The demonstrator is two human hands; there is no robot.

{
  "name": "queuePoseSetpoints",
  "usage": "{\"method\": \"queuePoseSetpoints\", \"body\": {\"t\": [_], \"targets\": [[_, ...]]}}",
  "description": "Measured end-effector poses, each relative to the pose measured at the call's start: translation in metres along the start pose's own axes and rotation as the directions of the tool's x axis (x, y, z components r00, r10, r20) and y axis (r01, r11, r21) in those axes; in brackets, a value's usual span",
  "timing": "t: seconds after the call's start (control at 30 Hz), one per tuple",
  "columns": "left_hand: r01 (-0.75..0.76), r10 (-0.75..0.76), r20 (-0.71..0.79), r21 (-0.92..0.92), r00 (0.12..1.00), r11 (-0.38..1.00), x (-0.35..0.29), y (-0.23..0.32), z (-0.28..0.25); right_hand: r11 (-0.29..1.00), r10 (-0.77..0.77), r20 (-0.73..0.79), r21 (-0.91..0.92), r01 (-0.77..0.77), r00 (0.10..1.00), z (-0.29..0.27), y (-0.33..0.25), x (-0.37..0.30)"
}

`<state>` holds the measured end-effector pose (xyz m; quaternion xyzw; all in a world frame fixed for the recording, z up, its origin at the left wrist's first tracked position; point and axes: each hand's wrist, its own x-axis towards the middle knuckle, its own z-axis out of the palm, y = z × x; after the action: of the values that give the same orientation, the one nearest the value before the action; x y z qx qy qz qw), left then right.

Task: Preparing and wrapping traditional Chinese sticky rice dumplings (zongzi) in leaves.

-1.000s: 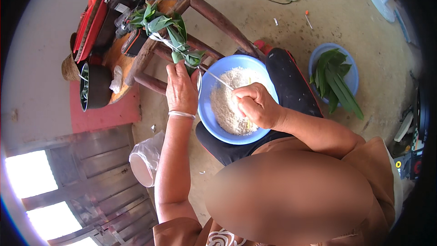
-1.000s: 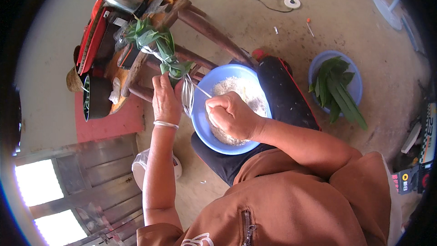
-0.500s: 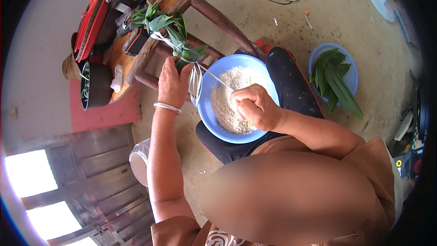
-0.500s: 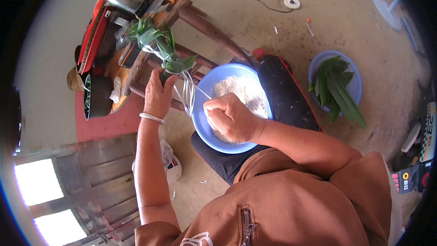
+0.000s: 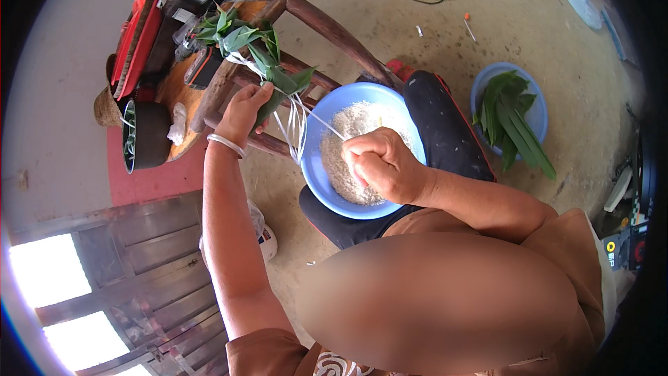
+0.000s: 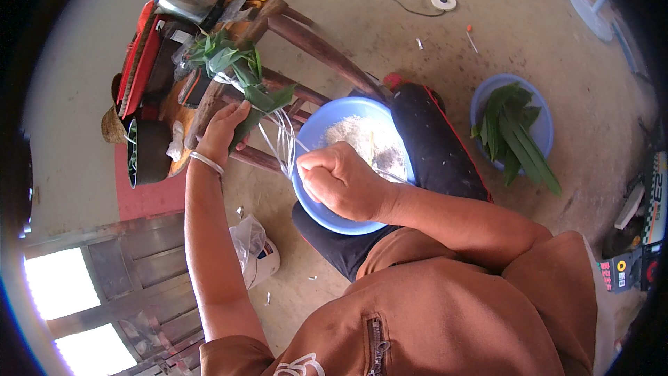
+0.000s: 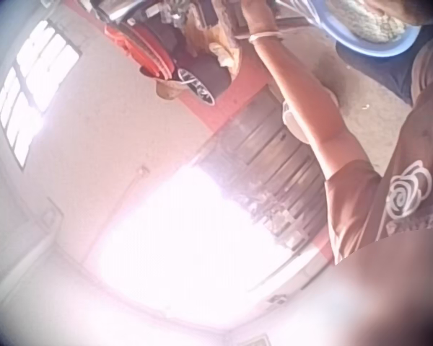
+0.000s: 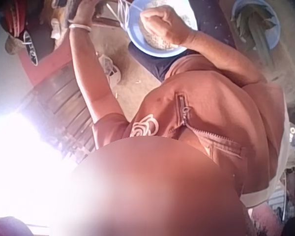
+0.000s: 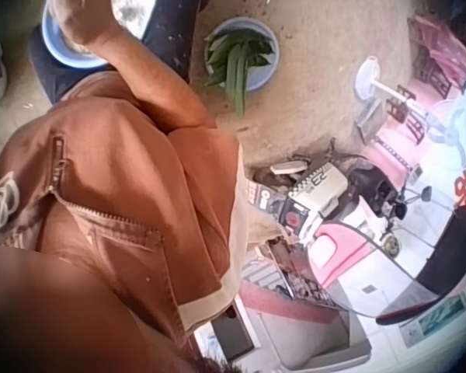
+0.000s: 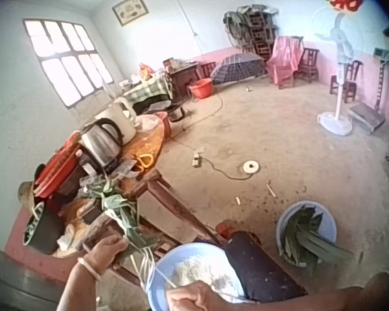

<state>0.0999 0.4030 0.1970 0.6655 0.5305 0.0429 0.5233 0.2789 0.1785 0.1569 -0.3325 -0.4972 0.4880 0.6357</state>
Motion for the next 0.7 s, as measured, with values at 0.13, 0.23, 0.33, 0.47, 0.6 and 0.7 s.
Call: {"method": "queuePoseSetpoints", "body": {"t": [0.13,0.23,0.33,0.47,0.6,0.7], "targets": [[0.011,-0.003,0.049,-0.166,0.999,0.986,0.004,-0.001,0.001,0.999,0.037,-0.009,0.006,-0.037,0.999,-0.002,0.002,-0.002],[0.035,-0.02,0.093,-0.167,0.996,0.985,0.006,0.0,-0.004,0.996,0.079,-0.004,0.049,-0.079,0.997,0.0,-0.002,-0.002],[0.049,-0.044,0.102,-0.051,0.994,0.997,0.005,0.002,-0.008,0.997,0.064,-0.007,0.036,-0.063,0.998,0.0,0.0,-0.001],[-0.112,0.145,-0.097,0.287,0.985,0.951,-0.008,0.011,0.007,0.996,0.051,-0.018,0.081,-0.049,0.999,0.004,0.0,0.0],[0.117,-0.041,-0.154,0.526,0.987,0.842,-0.023,0.047,0.019,0.99,0.041,0.048,0.131,-0.047,0.998,0.015,-0.001,0.0],[0.121,0.173,-0.258,0.82,0.951,0.56,-0.022,0.047,0.042,0.993,0.005,0.069,0.118,-0.013,0.998,0.027,0.001,0.003]]}}
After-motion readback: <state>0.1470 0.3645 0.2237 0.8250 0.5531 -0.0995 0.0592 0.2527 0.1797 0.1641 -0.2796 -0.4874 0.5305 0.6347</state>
